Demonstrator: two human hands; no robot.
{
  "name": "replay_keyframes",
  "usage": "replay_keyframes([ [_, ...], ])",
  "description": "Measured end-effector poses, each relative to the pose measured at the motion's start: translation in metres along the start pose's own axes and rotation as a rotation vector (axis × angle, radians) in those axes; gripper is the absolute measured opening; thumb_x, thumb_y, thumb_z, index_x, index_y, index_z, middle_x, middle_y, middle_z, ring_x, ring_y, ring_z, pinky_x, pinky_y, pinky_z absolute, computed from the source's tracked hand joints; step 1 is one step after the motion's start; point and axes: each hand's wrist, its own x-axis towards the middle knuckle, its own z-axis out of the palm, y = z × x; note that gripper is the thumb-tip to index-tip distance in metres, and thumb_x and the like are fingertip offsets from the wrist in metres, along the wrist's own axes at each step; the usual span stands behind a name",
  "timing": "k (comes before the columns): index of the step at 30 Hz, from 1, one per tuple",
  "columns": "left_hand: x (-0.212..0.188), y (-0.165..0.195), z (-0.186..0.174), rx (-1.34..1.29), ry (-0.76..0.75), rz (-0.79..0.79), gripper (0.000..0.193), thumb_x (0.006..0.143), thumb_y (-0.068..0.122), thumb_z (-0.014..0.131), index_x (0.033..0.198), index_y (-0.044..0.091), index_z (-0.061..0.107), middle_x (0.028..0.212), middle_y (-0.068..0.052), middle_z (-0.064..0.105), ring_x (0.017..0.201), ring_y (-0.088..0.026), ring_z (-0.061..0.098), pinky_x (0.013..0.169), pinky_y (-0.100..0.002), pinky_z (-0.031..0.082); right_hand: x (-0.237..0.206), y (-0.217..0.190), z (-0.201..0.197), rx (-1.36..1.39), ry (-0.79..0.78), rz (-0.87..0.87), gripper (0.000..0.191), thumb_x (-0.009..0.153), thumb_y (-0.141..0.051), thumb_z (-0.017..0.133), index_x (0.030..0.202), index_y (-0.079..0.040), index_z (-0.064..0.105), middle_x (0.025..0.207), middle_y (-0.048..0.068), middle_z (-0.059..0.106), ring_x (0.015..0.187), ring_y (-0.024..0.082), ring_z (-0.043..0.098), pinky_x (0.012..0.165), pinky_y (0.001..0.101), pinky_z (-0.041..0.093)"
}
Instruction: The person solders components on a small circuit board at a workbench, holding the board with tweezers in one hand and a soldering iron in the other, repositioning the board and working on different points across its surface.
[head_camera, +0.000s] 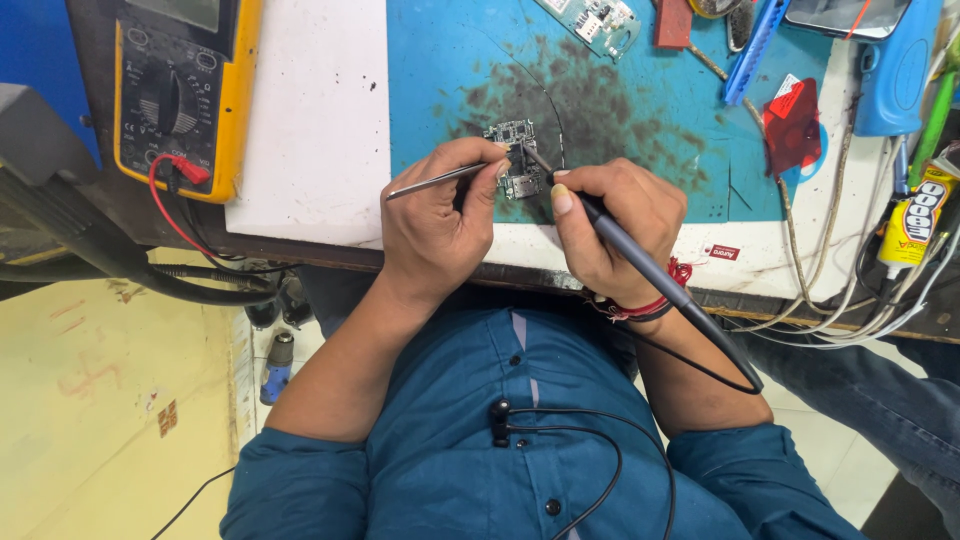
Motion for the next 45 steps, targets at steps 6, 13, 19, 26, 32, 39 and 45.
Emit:
replay_keyframes([
  [6,0.000,0.000,0.000,0.005,0.001,0.004,0.011,0.102,0.007,0.073,0.112,0.005,0.068,0.092,-0.007,0.074,0.073,-0.013,0.071,0.064,-0.027,0.053,0.000,0.000,0.000,-0.003,0.000,0.010,0.006,0.097,-0.003,0.074,0.100,-0.001,0.068,0.081,0.011,0.066,0.068,0.024,0.063,0.059,0.0314,0.045],
  [13,0.000,0.000,0.001,0.001,0.007,-0.003,0.011,0.102,0.006,0.074,0.111,0.005,0.068,0.092,-0.007,0.074,0.073,-0.013,0.070,0.064,-0.027,0.053,0.000,0.001,0.001,-0.007,0.000,0.006,0.007,0.098,-0.003,0.074,0.101,-0.002,0.069,0.081,0.011,0.066,0.069,0.024,0.064,0.059,0.0315,0.046],
  [19,0.000,0.001,0.000,-0.010,0.006,-0.009,0.011,0.102,0.006,0.074,0.111,0.005,0.068,0.093,-0.007,0.074,0.072,-0.013,0.070,0.064,-0.027,0.053,-0.001,0.001,0.001,-0.008,-0.005,0.013,0.006,0.098,-0.003,0.074,0.101,-0.002,0.069,0.083,0.011,0.067,0.069,0.024,0.064,0.059,0.0312,0.046],
  [26,-0.002,-0.001,0.001,-0.015,0.016,-0.022,0.011,0.102,0.006,0.073,0.111,0.003,0.068,0.093,-0.008,0.074,0.074,-0.013,0.070,0.065,-0.027,0.054,-0.001,0.003,0.000,-0.010,0.020,-0.017,0.016,0.102,-0.003,0.074,0.117,-0.002,0.067,0.094,0.012,0.070,0.077,0.025,0.069,0.068,0.0315,0.051],
  [32,-0.011,-0.013,0.003,-0.284,0.111,-0.027,0.013,0.111,0.007,0.065,0.121,0.001,0.059,0.109,-0.012,0.073,0.088,-0.012,0.069,0.077,-0.025,0.058,0.010,0.002,0.001,-0.132,-0.107,-0.145,0.049,0.089,-0.009,0.079,0.134,-0.003,0.059,0.127,0.017,0.069,0.119,0.037,0.062,0.101,0.0455,0.048],
  [39,-0.010,-0.033,-0.004,-0.732,0.193,-0.137,0.014,0.115,0.006,0.062,0.122,0.002,0.050,0.114,-0.018,0.070,0.071,-0.007,0.057,0.066,-0.021,0.051,0.016,0.002,0.002,-0.166,-0.259,-0.162,0.067,0.085,-0.014,0.075,0.145,-0.002,0.047,0.149,0.021,0.058,0.148,0.042,0.046,0.124,0.0570,0.032],
  [45,-0.009,-0.036,-0.007,-0.780,0.225,-0.145,0.016,0.114,0.009,0.062,0.123,0.004,0.050,0.111,-0.019,0.071,0.064,-0.007,0.055,0.057,-0.019,0.045,0.017,0.000,0.009,-0.291,-0.274,-0.165,0.064,0.090,-0.015,0.077,0.147,-0.006,0.050,0.147,0.017,0.062,0.148,0.042,0.047,0.126,0.0574,0.026],
])
